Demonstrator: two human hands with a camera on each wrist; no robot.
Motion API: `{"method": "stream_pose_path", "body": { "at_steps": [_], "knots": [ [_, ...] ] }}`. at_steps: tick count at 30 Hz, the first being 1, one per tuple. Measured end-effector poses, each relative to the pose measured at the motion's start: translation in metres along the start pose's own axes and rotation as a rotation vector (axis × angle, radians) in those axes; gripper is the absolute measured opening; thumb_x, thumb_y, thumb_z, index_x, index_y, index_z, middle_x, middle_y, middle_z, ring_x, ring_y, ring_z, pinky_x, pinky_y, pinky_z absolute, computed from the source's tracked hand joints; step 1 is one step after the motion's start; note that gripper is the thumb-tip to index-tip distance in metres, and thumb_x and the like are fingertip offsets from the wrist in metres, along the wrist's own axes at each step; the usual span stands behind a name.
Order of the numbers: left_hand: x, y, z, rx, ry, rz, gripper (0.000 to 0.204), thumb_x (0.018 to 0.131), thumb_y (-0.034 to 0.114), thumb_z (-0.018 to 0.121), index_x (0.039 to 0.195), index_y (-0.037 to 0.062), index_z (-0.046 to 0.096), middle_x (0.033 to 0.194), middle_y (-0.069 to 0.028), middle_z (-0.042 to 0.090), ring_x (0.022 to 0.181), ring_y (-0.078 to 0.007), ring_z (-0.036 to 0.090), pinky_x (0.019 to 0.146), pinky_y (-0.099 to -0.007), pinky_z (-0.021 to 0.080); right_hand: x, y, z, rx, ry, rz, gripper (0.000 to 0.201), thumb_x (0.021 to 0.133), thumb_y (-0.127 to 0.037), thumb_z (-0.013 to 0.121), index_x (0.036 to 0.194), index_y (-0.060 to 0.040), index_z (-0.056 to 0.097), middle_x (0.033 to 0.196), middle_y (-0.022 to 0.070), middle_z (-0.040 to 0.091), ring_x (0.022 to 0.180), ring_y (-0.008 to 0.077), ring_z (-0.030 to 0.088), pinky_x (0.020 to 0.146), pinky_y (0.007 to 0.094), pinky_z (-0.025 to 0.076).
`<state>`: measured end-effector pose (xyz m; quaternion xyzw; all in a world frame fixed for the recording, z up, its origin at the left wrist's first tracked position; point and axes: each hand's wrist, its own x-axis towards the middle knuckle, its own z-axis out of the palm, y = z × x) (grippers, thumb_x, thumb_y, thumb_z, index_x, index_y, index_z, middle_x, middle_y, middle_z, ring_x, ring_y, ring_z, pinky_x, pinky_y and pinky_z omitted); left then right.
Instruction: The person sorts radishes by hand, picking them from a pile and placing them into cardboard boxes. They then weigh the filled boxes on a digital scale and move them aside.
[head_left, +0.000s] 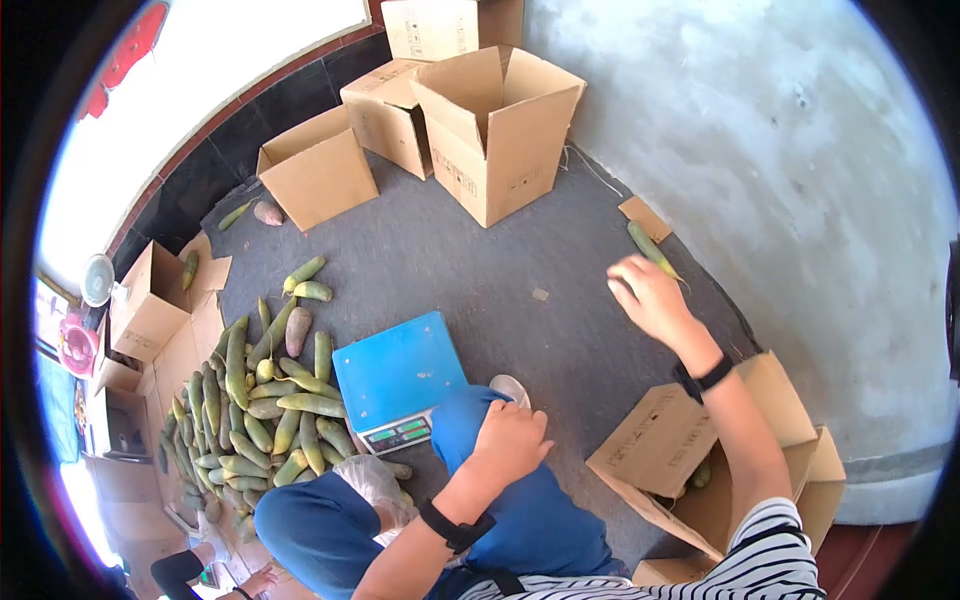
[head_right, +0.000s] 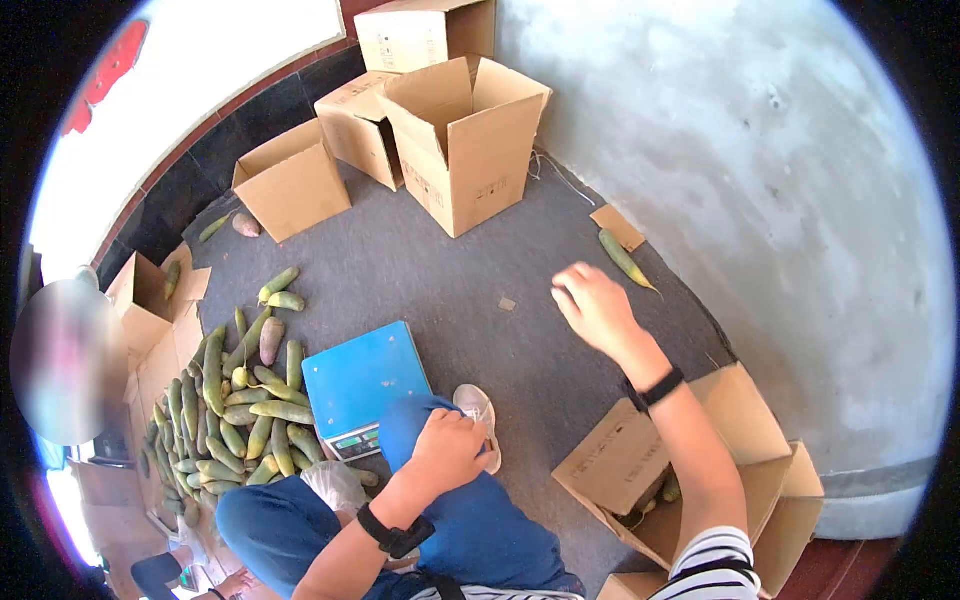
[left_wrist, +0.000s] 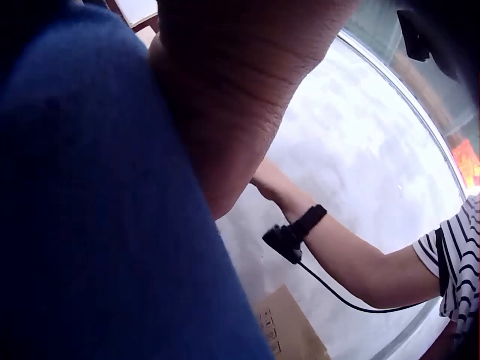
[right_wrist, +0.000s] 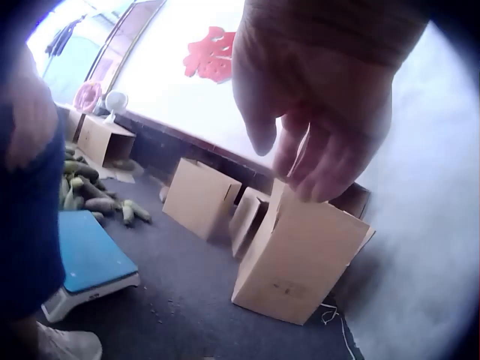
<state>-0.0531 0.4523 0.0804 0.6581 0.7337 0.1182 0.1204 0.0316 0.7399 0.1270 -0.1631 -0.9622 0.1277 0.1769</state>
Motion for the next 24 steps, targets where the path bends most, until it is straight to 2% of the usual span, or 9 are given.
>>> {"method": "stream_pose_path", "body": {
  "at_steps": [2,3,6,7,12,15,19,22,24],
  "knots": [
    [0.019,-0.005,-0.003,-0.107,-0.051,-0.117,0.032,0.085,0.035,0.064,0.091,0.0036,0.064,0.082,-0.0133,0.068,0.079,-0.0295,0.066,0.080,-0.0424,0.045,0.053,0.018,0.025,-0.089,0.024,-0.051,0.015,0.091,-0.019,0.057,0.092,-0.0055,0.063,0.095,0.0118,0.062,0.090,0.0322,0.061,0.078,0.0430,0.051],
    [0.027,-0.009,0.004,-0.098,0.035,-0.116,0.028,0.087,0.033,0.062,0.086,0.0047,0.061,0.077,-0.0120,0.067,0.070,-0.0301,0.066,0.071,-0.0425,0.046,0.077,0.024,0.035,-0.119,0.052,-0.059,0.015,0.091,-0.019,0.057,0.092,-0.0052,0.063,0.095,0.0122,0.061,0.090,0.0326,0.061,0.077,0.0435,0.052],
    [0.045,-0.012,0.015,-0.125,0.091,-0.153,0.025,0.087,0.030,0.062,0.082,0.0064,0.058,0.075,-0.0117,0.066,0.068,-0.0293,0.066,0.066,-0.0417,0.049,0.148,0.042,0.074,-0.189,0.166,-0.061,0.015,0.090,-0.017,0.057,0.092,-0.0047,0.064,0.097,0.0126,0.061,0.091,0.0326,0.060,0.077,0.0441,0.053],
    [0.049,-0.012,0.018,-0.180,0.102,-0.168,0.022,0.087,0.027,0.062,0.080,0.0072,0.055,0.070,-0.0111,0.063,0.067,-0.0281,0.065,0.061,-0.0400,0.050,0.169,0.044,0.084,-0.189,0.197,-0.068,0.015,0.090,-0.017,0.058,0.093,-0.0045,0.064,0.100,0.0125,0.061,0.093,0.0326,0.060,0.078,0.0441,0.053],
    [0.064,-0.012,0.022,-0.275,0.096,-0.270,0.021,0.086,0.024,0.064,0.080,0.0071,0.053,0.067,-0.0096,0.059,0.064,-0.0269,0.065,0.056,-0.0378,0.051,0.265,0.061,0.130,-0.271,0.286,-0.089,0.029,0.088,-0.012,0.059,0.117,-0.0048,0.060,0.127,0.0140,0.057,0.114,0.0350,0.054,0.097,0.0434,0.046],
    [0.067,-0.012,0.023,-0.258,0.091,-0.269,0.019,0.085,0.023,0.064,0.079,0.0086,0.053,0.067,-0.0078,0.058,0.061,-0.0245,0.063,0.055,-0.0364,0.049,0.315,0.063,0.151,-0.331,0.290,-0.036,0.043,0.088,-0.006,0.054,0.131,-0.0069,0.053,0.140,0.0102,0.049,0.126,0.0337,0.047,0.105,0.0420,0.042],
    [0.071,-0.012,0.026,-0.307,0.065,-0.263,0.016,0.082,0.020,0.063,0.079,0.0094,0.052,0.066,-0.0048,0.055,0.061,-0.0200,0.060,0.054,-0.0331,0.047,0.373,0.070,0.182,-0.397,0.354,-0.044,0.047,0.088,-0.004,0.051,0.135,-0.0083,0.049,0.142,0.0082,0.047,0.128,0.0332,0.046,0.105,0.0420,0.041],
    [0.076,-0.011,0.024,-0.311,0.076,-0.295,0.015,0.081,0.017,0.064,0.078,0.0092,0.051,0.067,-0.0035,0.053,0.061,-0.0190,0.058,0.055,-0.0323,0.045,0.391,0.078,0.195,-0.469,0.285,-0.007,0.049,0.089,-0.004,0.047,0.137,-0.0106,0.046,0.145,0.0079,0.045,0.130,0.0329,0.045,0.104,0.0424,0.043],
    [0.079,-0.016,0.021,-0.328,0.087,-0.308,0.015,0.079,0.015,0.064,0.078,0.0089,0.050,0.067,-0.0033,0.052,0.060,-0.0188,0.058,0.054,-0.0319,0.044,0.392,0.085,0.198,-0.429,0.155,0.099,0.043,0.090,-0.005,0.045,0.132,-0.0105,0.049,0.138,0.0098,0.050,0.125,0.0326,0.050,0.099,0.0436,0.046]
  ]
}}
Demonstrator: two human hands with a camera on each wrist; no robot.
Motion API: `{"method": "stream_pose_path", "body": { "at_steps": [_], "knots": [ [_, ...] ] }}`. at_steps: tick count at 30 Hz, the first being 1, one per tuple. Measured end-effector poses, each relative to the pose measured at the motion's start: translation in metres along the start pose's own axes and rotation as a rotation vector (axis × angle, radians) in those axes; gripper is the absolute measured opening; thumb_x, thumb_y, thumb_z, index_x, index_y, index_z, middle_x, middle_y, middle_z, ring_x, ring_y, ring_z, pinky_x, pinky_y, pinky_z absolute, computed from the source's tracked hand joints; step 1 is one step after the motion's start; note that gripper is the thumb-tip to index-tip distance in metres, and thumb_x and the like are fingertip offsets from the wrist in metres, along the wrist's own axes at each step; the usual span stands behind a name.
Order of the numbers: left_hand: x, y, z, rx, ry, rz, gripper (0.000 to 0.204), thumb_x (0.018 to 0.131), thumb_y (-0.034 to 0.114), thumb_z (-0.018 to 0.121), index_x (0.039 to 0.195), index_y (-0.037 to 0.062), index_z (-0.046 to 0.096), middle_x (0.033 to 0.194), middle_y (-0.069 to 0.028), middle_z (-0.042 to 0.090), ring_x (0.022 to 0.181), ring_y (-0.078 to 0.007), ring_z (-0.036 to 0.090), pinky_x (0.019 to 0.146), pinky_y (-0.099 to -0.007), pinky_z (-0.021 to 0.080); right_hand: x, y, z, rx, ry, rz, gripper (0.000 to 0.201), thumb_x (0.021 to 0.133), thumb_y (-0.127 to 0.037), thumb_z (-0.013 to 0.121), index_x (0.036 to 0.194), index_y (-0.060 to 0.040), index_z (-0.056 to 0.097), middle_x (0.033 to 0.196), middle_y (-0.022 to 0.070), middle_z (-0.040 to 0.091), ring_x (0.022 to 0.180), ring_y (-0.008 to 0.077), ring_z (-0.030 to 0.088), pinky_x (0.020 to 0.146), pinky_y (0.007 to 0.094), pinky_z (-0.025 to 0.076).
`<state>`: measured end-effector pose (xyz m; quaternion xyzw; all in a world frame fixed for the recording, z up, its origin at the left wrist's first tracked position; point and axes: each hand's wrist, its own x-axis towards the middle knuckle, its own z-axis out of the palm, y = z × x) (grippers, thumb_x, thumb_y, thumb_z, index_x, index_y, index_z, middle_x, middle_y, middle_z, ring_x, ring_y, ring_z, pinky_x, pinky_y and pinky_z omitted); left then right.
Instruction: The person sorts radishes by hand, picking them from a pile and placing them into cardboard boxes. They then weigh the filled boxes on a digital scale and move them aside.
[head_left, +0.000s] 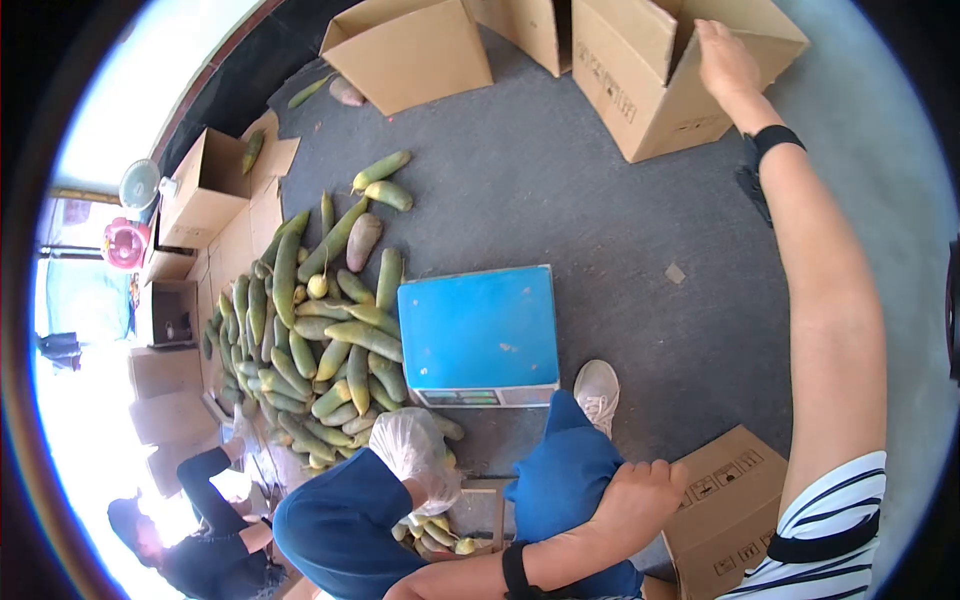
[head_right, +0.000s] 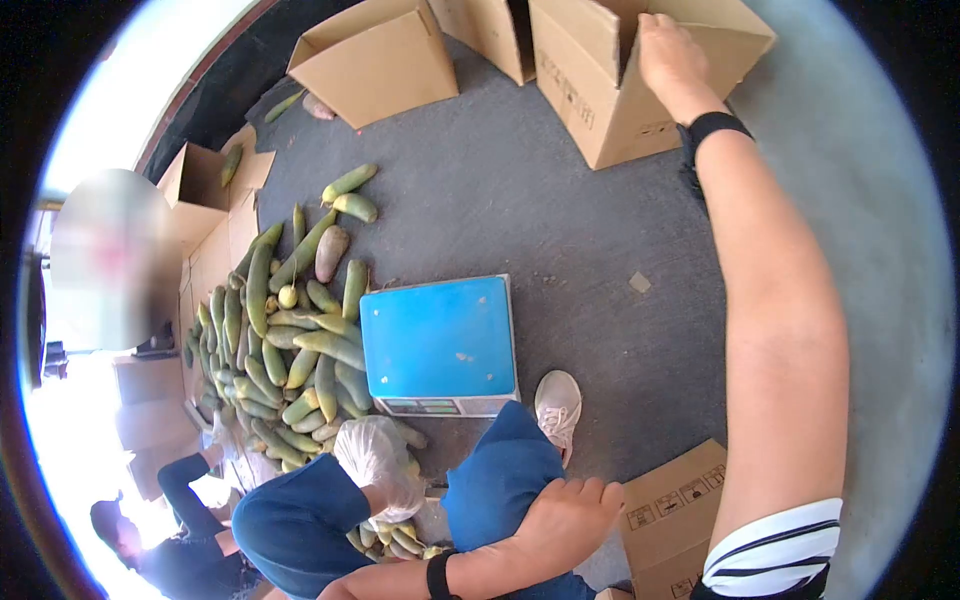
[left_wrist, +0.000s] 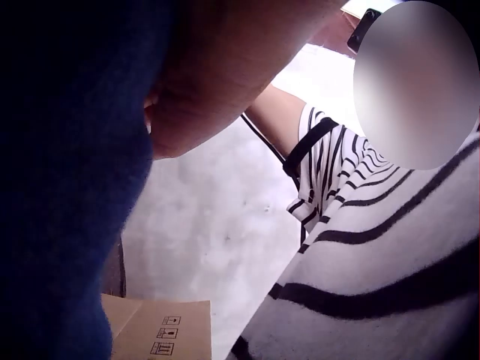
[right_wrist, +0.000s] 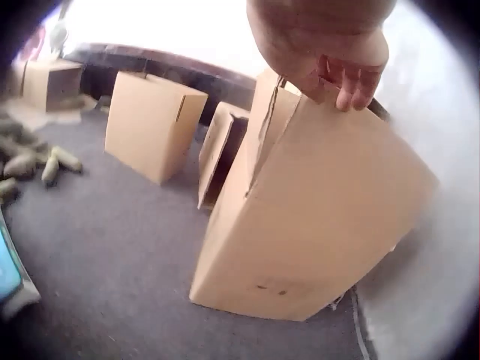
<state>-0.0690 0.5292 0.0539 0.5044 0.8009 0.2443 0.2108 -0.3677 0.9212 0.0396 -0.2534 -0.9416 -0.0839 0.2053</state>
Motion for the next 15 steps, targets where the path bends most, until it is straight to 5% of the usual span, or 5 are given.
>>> {"method": "stream_pose_path", "body": {
  "at_steps": [2,6,8,12,15],
  "knots": [
    [0.002,-0.001,-0.001,-0.014,0.031,-0.016,0.016,0.076,0.014,0.065,0.078,0.0087,0.050,0.067,-0.0031,0.051,0.060,-0.0186,0.057,0.054,-0.0315,0.043,-0.002,0.002,-0.008,-0.127,-0.138,-0.043,0.028,0.096,-0.015,0.038,0.115,-0.0075,0.057,0.129,0.0129,0.055,0.121,0.0323,0.053,0.096,0.0456,0.047],
    [0.003,0.003,0.001,-0.007,0.060,-0.019,0.017,0.071,0.012,0.065,0.077,0.0085,0.050,0.067,-0.0035,0.051,0.060,-0.0186,0.057,0.053,-0.0312,0.042,-0.013,0.029,0.000,-0.079,-0.051,-0.139,0.019,0.093,-0.015,0.045,0.101,-0.0065,0.059,0.108,0.0163,0.062,0.103,0.0356,0.061,0.085,0.0470,0.051],
    [0.002,0.007,0.003,-0.009,0.079,-0.013,0.017,0.070,0.012,0.065,0.077,0.0085,0.050,0.067,-0.0035,0.051,0.060,-0.0187,0.057,0.053,-0.0311,0.042,-0.033,0.035,-0.020,-0.091,-0.159,-0.237,0.014,0.090,-0.014,0.050,0.091,-0.0052,0.060,0.094,0.0159,0.063,0.090,0.0364,0.064,0.075,0.0469,0.052],
    [0.000,0.014,0.009,0.043,0.044,0.053,0.015,0.071,0.013,0.065,0.078,0.0081,0.052,0.067,-0.0050,0.055,0.059,-0.0202,0.060,0.053,-0.0317,0.045,-0.112,0.033,-0.047,-0.019,-0.076,-0.465,0.013,0.086,-0.013,0.054,0.077,-0.0043,0.058,0.081,0.0147,0.060,0.078,0.0342,0.064,0.064,0.0457,0.052],
    [-0.003,0.017,0.009,0.072,0.040,0.078,0.015,0.073,0.014,0.065,0.078,0.0079,0.052,0.067,-0.0065,0.057,0.058,-0.0215,0.062,0.053,-0.0326,0.048,-0.196,0.004,-0.110,0.036,-0.130,-0.430,0.013,0.084,-0.014,0.056,0.074,-0.0061,0.056,0.076,0.0133,0.057,0.073,0.0325,0.063,0.062,0.0461,0.051]
  ]
}}
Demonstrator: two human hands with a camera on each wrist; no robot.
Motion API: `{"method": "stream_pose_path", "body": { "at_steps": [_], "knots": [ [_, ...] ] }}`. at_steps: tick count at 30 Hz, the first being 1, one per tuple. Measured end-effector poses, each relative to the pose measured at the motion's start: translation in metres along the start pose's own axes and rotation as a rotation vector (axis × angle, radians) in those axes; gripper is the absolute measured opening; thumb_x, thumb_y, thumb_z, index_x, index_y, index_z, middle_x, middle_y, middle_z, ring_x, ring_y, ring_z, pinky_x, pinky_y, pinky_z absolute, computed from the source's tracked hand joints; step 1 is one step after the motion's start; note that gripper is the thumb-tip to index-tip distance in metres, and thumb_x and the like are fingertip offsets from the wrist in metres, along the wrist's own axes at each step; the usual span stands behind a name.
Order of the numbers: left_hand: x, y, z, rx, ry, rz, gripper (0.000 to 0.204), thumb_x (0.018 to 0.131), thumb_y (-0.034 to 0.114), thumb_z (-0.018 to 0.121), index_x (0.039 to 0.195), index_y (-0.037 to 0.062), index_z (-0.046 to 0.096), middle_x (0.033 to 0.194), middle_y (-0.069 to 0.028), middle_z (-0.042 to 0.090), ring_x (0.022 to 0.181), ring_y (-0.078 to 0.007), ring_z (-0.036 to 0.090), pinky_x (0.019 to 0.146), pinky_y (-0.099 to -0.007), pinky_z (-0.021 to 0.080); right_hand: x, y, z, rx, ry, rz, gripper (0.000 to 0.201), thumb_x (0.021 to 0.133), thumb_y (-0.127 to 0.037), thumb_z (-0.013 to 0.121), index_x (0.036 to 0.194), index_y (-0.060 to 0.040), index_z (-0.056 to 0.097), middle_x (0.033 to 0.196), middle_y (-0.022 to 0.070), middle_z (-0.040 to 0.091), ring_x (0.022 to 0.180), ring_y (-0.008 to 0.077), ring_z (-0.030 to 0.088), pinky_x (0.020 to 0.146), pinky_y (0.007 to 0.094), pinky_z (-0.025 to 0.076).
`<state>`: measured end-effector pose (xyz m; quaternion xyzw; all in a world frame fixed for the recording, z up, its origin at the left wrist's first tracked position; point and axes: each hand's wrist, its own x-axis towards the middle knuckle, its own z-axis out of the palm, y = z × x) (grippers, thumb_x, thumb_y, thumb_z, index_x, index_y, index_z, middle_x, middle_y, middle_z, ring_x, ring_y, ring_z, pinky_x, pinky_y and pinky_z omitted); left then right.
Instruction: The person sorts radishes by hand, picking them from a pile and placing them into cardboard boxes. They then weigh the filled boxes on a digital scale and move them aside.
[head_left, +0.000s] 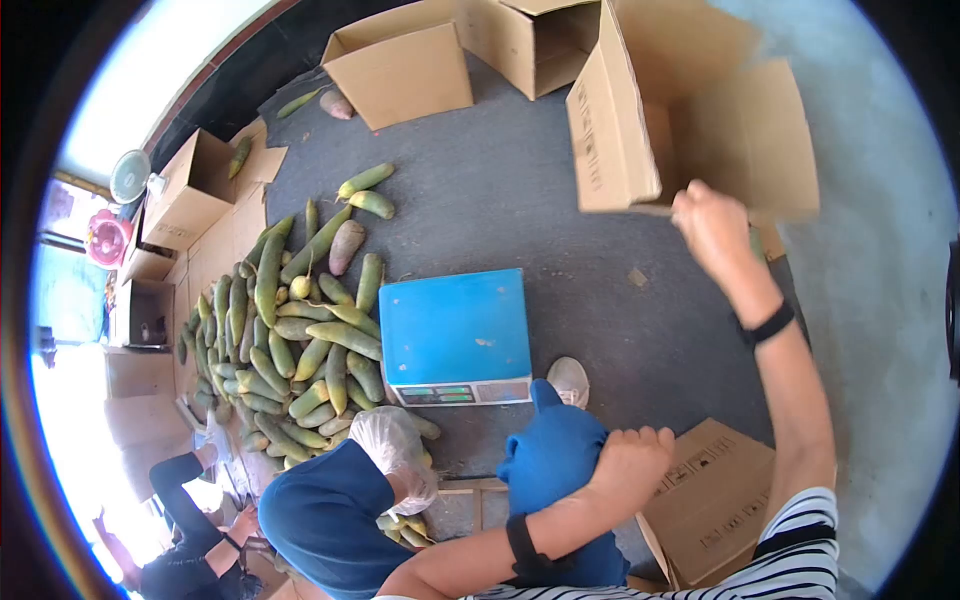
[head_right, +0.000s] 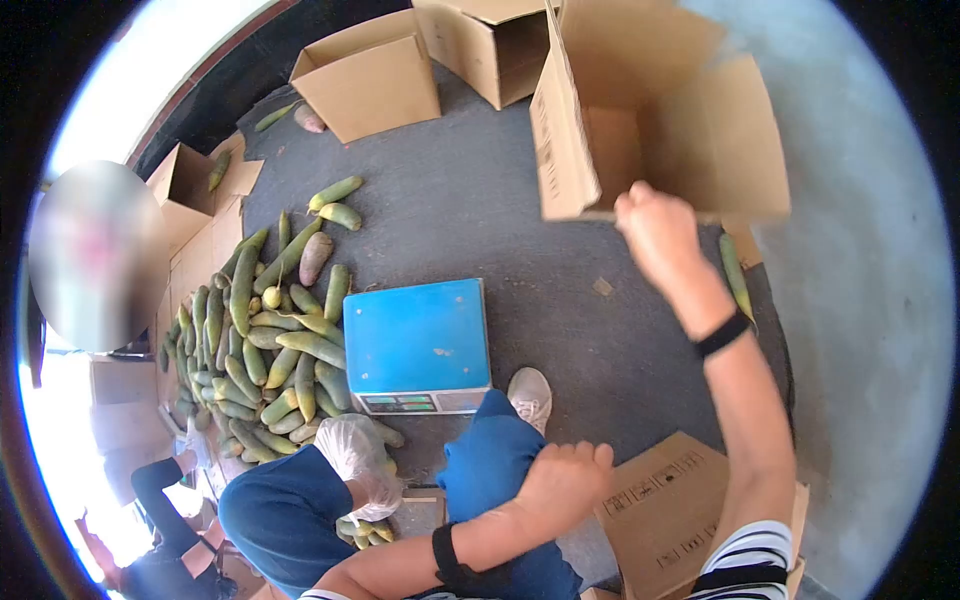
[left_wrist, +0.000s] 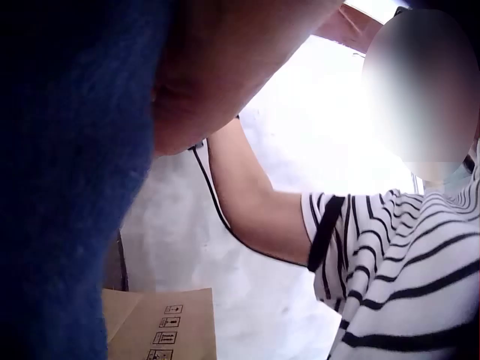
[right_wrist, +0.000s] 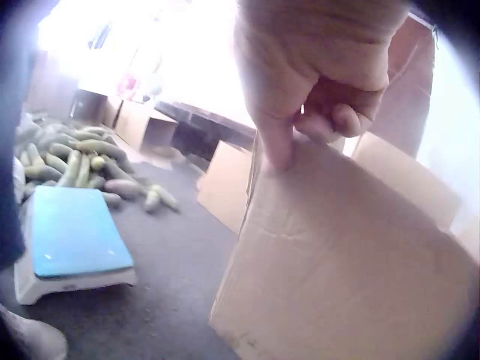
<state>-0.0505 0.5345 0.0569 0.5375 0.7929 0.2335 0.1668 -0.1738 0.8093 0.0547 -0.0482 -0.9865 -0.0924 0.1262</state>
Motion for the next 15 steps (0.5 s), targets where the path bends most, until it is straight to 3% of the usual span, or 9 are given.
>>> {"method": "stream_pose_path", "body": {
  "at_steps": [5,6,11,13,15],
  "knots": [
    [-0.007,0.005,0.000,0.065,-0.047,-0.007,0.018,0.083,0.022,0.065,0.082,0.0069,0.055,0.071,-0.0102,0.062,0.063,-0.0248,0.066,0.055,-0.0352,0.051,-0.102,-0.060,-0.079,0.214,-0.105,-0.071,0.017,0.075,-0.018,0.071,0.071,-0.0073,0.058,0.077,0.0081,0.054,0.080,0.0269,0.057,0.066,0.0398,0.050],
    [-0.008,0.005,0.001,0.048,-0.060,0.000,0.020,0.087,0.023,0.064,0.084,0.0055,0.056,0.073,-0.0114,0.063,0.064,-0.0270,0.066,0.057,-0.0367,0.052,-0.116,-0.064,-0.088,0.228,-0.136,-0.061,0.021,0.069,-0.020,0.077,0.073,-0.0086,0.060,0.080,0.0055,0.054,0.084,0.0249,0.054,0.071,0.0369,0.049],
    [-0.022,0.007,-0.005,-0.026,-0.034,0.124,0.021,0.088,0.022,0.063,0.084,0.0038,0.055,0.075,-0.0124,0.063,0.068,-0.0287,0.066,0.061,-0.0399,0.053,-0.158,-0.057,-0.111,0.264,-0.022,-0.020,0.023,0.069,-0.024,0.078,0.075,-0.0104,0.061,0.080,0.0041,0.052,0.084,0.0242,0.052,0.074,0.0367,0.047],
    [-0.033,0.007,-0.017,-0.185,0.092,0.241,0.018,0.088,0.019,0.063,0.084,0.0041,0.055,0.075,-0.0125,0.062,0.069,-0.0280,0.066,0.062,-0.0413,0.052,-0.166,-0.056,-0.119,0.248,-0.080,-0.095,0.023,0.069,-0.024,0.079,0.075,-0.0100,0.061,0.081,0.0044,0.052,0.084,0.0246,0.052,0.075,0.0371,0.048],
    [-0.050,0.004,-0.033,-0.288,0.173,0.246,0.015,0.087,0.017,0.064,0.086,0.0044,0.056,0.075,-0.0123,0.062,0.068,-0.0280,0.065,0.061,-0.0410,0.051,-0.173,-0.063,-0.125,0.238,-0.095,-0.103,0.024,0.068,-0.024,0.079,0.075,-0.0098,0.061,0.082,0.0043,0.052,0.084,0.0247,0.052,0.075,0.0373,0.048]
  ]
}}
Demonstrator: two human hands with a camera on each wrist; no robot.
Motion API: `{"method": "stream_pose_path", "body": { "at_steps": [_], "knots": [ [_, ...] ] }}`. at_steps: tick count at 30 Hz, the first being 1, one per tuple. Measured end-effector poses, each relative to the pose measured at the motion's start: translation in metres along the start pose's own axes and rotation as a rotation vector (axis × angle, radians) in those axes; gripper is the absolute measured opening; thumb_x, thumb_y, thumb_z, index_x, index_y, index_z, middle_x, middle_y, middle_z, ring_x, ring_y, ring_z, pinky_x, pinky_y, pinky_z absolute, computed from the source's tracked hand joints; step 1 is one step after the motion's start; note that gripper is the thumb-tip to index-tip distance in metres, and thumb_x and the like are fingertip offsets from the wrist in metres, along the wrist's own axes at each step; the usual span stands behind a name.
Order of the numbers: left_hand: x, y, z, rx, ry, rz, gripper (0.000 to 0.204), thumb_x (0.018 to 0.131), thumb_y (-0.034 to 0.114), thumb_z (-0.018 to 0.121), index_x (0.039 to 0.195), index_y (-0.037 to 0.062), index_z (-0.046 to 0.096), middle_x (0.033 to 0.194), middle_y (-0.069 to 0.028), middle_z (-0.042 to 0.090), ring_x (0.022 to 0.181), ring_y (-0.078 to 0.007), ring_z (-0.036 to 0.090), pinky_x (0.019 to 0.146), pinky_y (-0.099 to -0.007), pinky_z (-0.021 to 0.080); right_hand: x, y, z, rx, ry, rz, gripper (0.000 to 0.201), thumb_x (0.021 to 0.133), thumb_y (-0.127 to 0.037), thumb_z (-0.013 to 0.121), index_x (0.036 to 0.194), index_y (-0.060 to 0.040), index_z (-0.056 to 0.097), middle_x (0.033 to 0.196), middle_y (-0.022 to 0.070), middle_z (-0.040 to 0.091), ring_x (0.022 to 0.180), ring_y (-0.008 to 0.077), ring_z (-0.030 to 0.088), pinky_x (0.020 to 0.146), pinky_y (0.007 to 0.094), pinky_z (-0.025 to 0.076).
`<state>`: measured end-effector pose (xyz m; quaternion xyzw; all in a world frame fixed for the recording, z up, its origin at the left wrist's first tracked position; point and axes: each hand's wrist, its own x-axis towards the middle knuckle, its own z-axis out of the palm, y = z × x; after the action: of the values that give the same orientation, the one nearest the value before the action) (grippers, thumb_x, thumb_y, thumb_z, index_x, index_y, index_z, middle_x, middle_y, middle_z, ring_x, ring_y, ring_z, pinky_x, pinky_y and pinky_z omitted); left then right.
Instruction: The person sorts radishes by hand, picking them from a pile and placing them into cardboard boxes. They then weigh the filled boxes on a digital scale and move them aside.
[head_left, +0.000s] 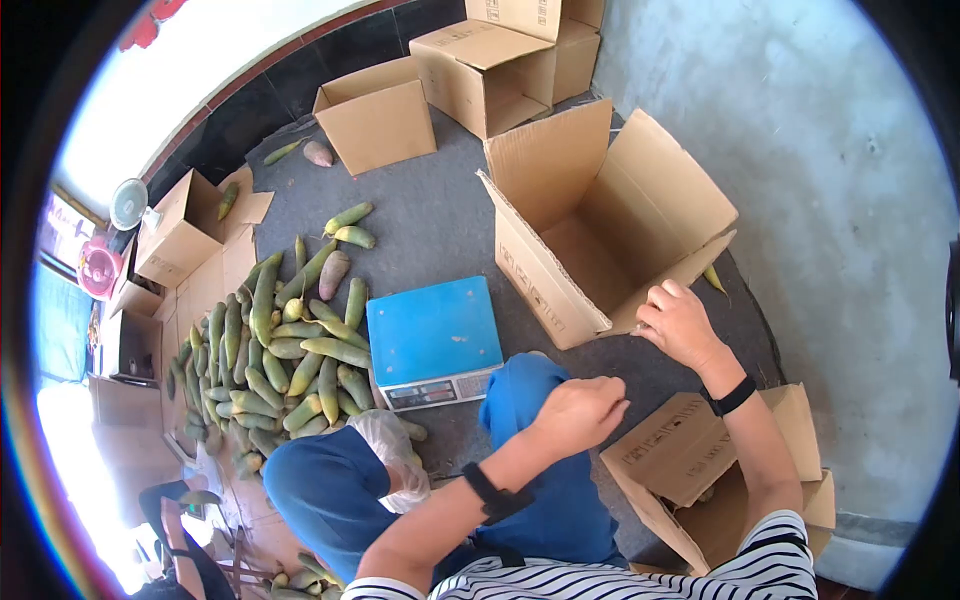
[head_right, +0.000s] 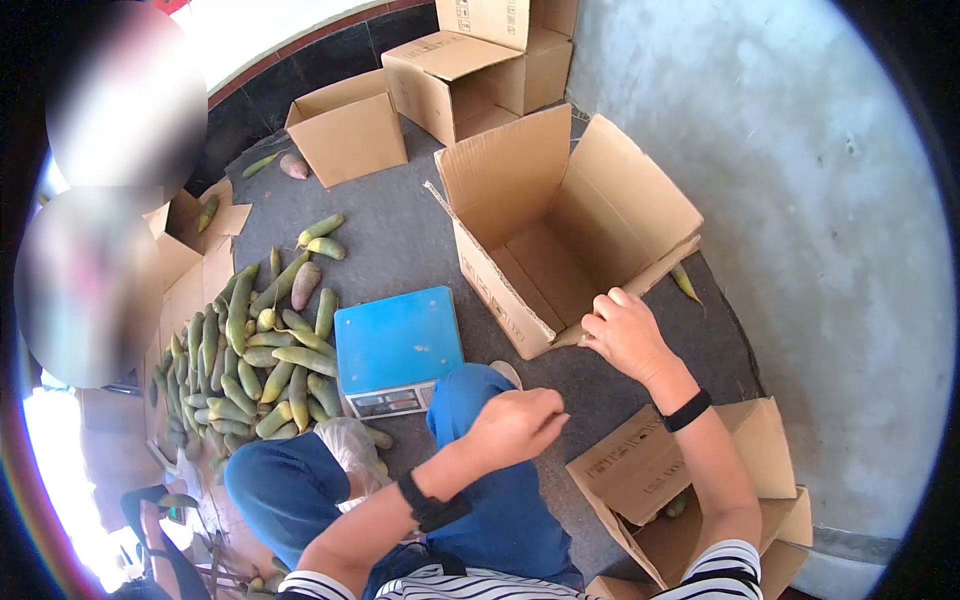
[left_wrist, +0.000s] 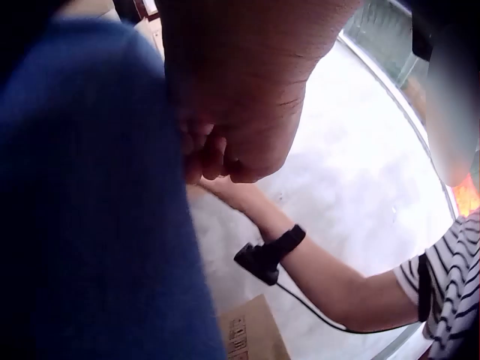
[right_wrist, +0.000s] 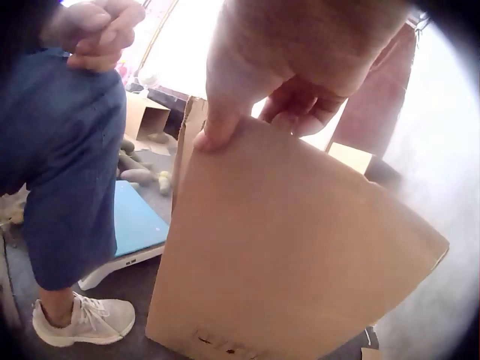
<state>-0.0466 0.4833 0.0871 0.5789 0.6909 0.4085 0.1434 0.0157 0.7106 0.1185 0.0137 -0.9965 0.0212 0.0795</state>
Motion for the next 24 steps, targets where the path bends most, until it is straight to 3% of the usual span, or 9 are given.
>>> {"method": "stream_pose_path", "body": {
  "at_steps": [5,8,10,11,12,14,16,18,24],
  "knots": [
    [-0.066,0.025,-0.104,-0.011,0.132,-0.166,0.017,0.082,0.013,0.072,0.093,0.0045,0.064,0.081,-0.0121,0.064,0.071,-0.0267,0.066,0.064,-0.0358,0.053,-0.031,-0.018,-0.013,0.074,-0.090,0.086,0.023,0.072,-0.027,0.078,0.076,-0.0090,0.064,0.088,0.0047,0.056,0.089,0.0261,0.054,0.079,0.0386,0.048],
    [-0.123,0.033,-0.171,0.215,0.313,-0.357,0.014,0.080,0.010,0.071,0.090,0.0038,0.063,0.081,-0.0115,0.065,0.072,-0.0291,0.065,0.065,-0.0384,0.052,-0.055,-0.009,-0.011,0.194,-0.001,0.175,0.022,0.079,-0.026,0.074,0.077,-0.0059,0.066,0.103,0.0098,0.061,0.101,0.0308,0.055,0.087,0.0408,0.047],
    [-0.166,0.029,-0.200,0.434,0.434,-0.498,0.017,0.078,0.005,0.070,0.091,0.0013,0.061,0.086,-0.0143,0.062,0.079,-0.0310,0.062,0.070,-0.0393,0.050,-0.071,0.010,0.012,0.118,0.242,0.372,0.025,0.084,-0.024,0.069,0.075,-0.0013,0.066,0.122,0.0156,0.059,0.112,0.0357,0.052,0.095,0.0426,0.044],
    [-0.181,0.033,-0.211,0.562,0.442,-0.568,0.018,0.078,0.005,0.069,0.093,0.0005,0.060,0.092,-0.0158,0.061,0.087,-0.0334,0.060,0.078,-0.0417,0.048,-0.077,0.019,0.019,0.109,0.235,0.483,0.026,0.083,-0.022,0.069,0.094,0.0019,0.066,0.132,0.0209,0.053,0.120,0.0392,0.049,0.101,0.0441,0.041],
    [-0.207,0.026,-0.216,0.703,0.386,-0.624,0.028,0.079,0.009,0.068,0.103,-0.0005,0.058,0.107,-0.0194,0.058,0.102,-0.0376,0.056,0.089,-0.0447,0.045,-0.081,0.027,0.027,0.109,0.238,0.478,0.026,0.083,-0.022,0.069,0.094,0.0019,0.066,0.132,0.0209,0.053,0.120,0.0392,0.049,0.101,0.0441,0.041],
    [-0.246,0.022,-0.212,0.973,0.356,-0.715,0.042,0.081,0.016,0.068,0.117,-0.0017,0.055,0.121,-0.0228,0.053,0.115,-0.0409,0.048,0.098,-0.0477,0.039,-0.080,0.044,0.047,0.036,0.586,0.695,0.049,0.080,-0.021,0.070,0.120,0.0044,0.056,0.134,0.0248,0.050,0.126,0.0378,0.047,0.106,0.0433,0.037],
    [-0.266,0.016,-0.202,0.906,0.423,-0.788,0.048,0.081,0.019,0.068,0.122,-0.0026,0.052,0.125,-0.0241,0.051,0.119,-0.0415,0.046,0.100,-0.0481,0.038,-0.091,0.081,0.072,0.248,0.448,0.927,0.068,0.078,-0.018,0.068,0.135,0.0065,0.041,0.130,0.0257,0.053,0.125,0.0349,0.050,0.103,0.0410,0.042],
    [-0.276,0.017,-0.198,0.859,0.506,-0.863,0.055,0.081,0.024,0.068,0.126,-0.0038,0.050,0.128,-0.0243,0.050,0.121,-0.0412,0.045,0.102,-0.0490,0.037,-0.084,0.083,0.050,1.277,0.009,1.283,0.059,0.083,-0.024,0.062,0.134,0.0023,0.046,0.123,0.0191,0.060,0.111,0.0293,0.061,0.084,0.0467,0.054],
    [-0.280,0.016,-0.199,0.838,0.557,-0.875,0.056,0.080,0.029,0.068,0.124,-0.0011,0.053,0.126,-0.0210,0.052,0.122,-0.0394,0.046,0.101,-0.0483,0.038,-0.086,0.098,0.043,1.394,-0.048,1.074,0.050,0.087,-0.017,0.057,0.134,-0.0030,0.047,0.125,0.0155,0.058,0.113,0.0307,0.059,0.088,0.0516,0.051]
  ]
}}
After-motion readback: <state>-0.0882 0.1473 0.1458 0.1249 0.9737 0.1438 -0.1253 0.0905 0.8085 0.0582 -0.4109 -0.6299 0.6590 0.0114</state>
